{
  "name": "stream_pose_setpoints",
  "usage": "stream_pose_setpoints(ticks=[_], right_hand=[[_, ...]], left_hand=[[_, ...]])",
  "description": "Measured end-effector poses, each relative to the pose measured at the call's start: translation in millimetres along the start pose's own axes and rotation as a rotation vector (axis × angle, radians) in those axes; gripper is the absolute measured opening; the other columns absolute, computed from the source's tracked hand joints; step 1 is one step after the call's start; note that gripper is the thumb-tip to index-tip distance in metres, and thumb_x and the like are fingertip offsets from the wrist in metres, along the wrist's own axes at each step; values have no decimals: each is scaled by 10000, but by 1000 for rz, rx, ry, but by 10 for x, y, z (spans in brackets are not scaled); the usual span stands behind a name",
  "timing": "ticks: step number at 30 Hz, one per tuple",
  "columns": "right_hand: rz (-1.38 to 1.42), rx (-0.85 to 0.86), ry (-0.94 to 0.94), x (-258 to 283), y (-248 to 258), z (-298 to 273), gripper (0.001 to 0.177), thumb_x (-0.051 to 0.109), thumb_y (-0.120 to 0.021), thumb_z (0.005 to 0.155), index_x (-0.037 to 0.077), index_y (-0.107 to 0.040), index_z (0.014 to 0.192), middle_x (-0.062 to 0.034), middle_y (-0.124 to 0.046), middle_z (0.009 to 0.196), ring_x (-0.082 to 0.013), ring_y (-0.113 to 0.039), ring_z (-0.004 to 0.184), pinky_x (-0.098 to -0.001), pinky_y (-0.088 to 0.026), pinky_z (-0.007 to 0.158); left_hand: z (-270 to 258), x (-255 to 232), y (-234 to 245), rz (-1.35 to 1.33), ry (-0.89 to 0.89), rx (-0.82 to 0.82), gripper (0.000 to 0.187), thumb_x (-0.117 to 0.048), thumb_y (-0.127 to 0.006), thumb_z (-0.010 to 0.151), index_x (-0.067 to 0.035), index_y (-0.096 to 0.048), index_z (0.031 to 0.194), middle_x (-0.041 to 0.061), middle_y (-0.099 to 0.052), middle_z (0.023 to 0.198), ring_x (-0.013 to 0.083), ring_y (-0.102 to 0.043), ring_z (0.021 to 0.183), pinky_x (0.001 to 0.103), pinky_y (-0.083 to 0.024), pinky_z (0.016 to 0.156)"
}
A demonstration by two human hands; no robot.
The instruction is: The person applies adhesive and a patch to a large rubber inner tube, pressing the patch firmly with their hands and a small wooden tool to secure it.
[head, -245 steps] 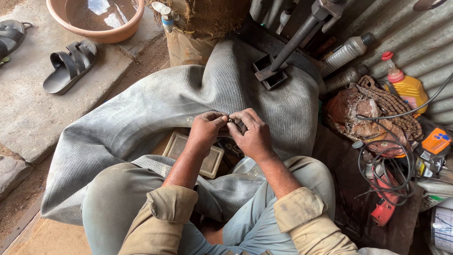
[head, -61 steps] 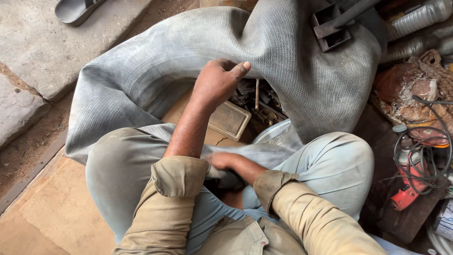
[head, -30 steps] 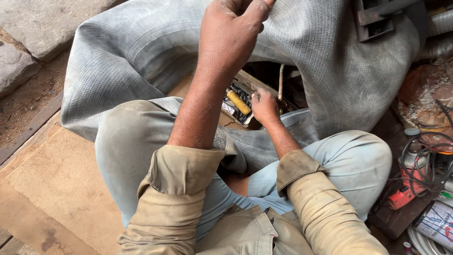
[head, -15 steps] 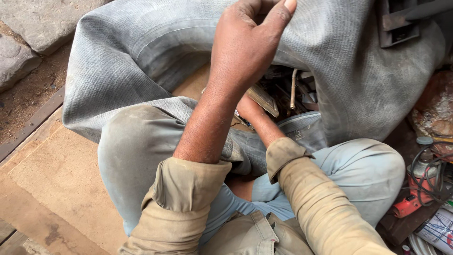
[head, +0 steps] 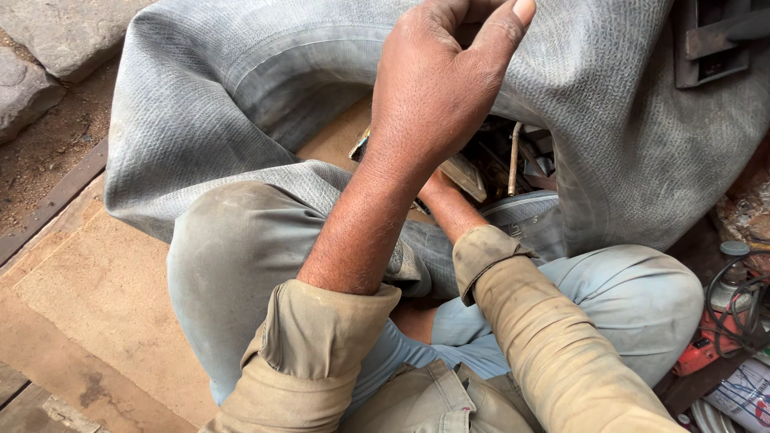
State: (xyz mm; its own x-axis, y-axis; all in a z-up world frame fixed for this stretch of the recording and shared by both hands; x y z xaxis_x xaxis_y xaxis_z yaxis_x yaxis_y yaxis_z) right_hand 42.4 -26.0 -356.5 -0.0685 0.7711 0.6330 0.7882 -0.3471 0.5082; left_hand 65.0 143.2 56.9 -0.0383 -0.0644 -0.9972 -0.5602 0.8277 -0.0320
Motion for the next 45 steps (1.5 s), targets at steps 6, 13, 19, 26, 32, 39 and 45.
stream_pose_setpoints(ticks=[6,13,19,26,32,39,45], right_hand=[[6,30,7,81,-136,70,450,211,-570,1025,6,-516,1421,-180,-530,1476,-237,-462,1356,-421,-398,1096],[-25,47,9,109,-95,134,454,207,-585,1011,9,-523,1415,-171,-542,1460,-234,-473,1340,-419,-405,1085],[-33,60,-5,53,-161,113,457,203,-599,999,12,-530,1409,-163,-552,1446,-232,-483,1327,-417,-411,1076],[-35,53,-18,7,-48,135,461,198,-614,986,15,-537,1402,-155,-563,1430,-229,-494,1311,-415,-418,1066],[-45,47,-21,41,35,164,465,194,-627,974,18,-543,1397,-147,-573,1416,-227,-503,1297,-414,-423,1057],[-61,54,-37,-15,9,108,470,189,-643,960,22,-550,1390,-139,-585,1399,-224,-514,1281,-412,-430,1046],[-58,64,-50,-51,-78,71,475,185,-656,948,25,-556,1384,-131,-595,1385,-222,-524,1267,-410,-436,1037]], left_hand=[[10,31,-36,-24,24,28,350,-387,-709,961,-66,-793,1072,51,-852,975,129,-838,907,289,-652,838],[27,9,15,57,48,2,343,-388,-703,948,-76,-801,1052,55,-844,923,139,-790,869,285,-653,806],[0,-4,30,21,-8,-12,338,-371,-708,960,-69,-792,1085,57,-843,978,133,-836,900,287,-653,840],[3,-24,29,-51,-68,-10,364,-397,-690,975,-66,-773,1101,52,-837,996,134,-833,922,294,-654,851],[32,-4,47,27,-13,-17,355,-398,-702,950,-71,-797,1049,52,-842,939,132,-832,867,299,-646,817],[15,-27,92,19,-5,-28,358,-390,-702,948,-57,-788,1048,60,-840,929,134,-833,859,298,-647,814],[-14,-100,102,-67,-90,-51,353,-381,-677,949,-53,-762,1050,73,-818,952,145,-814,877,296,-633,821]])
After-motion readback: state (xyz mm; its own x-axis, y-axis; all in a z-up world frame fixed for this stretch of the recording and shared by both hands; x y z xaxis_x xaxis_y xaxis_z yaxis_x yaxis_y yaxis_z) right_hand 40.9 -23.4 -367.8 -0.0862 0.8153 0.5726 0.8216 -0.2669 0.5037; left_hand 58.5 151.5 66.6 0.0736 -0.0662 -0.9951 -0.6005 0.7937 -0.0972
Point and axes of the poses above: each hand's wrist, its own z-axis towards the middle knuckle, its own y-axis out of the back of the hand, x = y × z, the point moved 10 cm from there along z, towards the middle knuckle
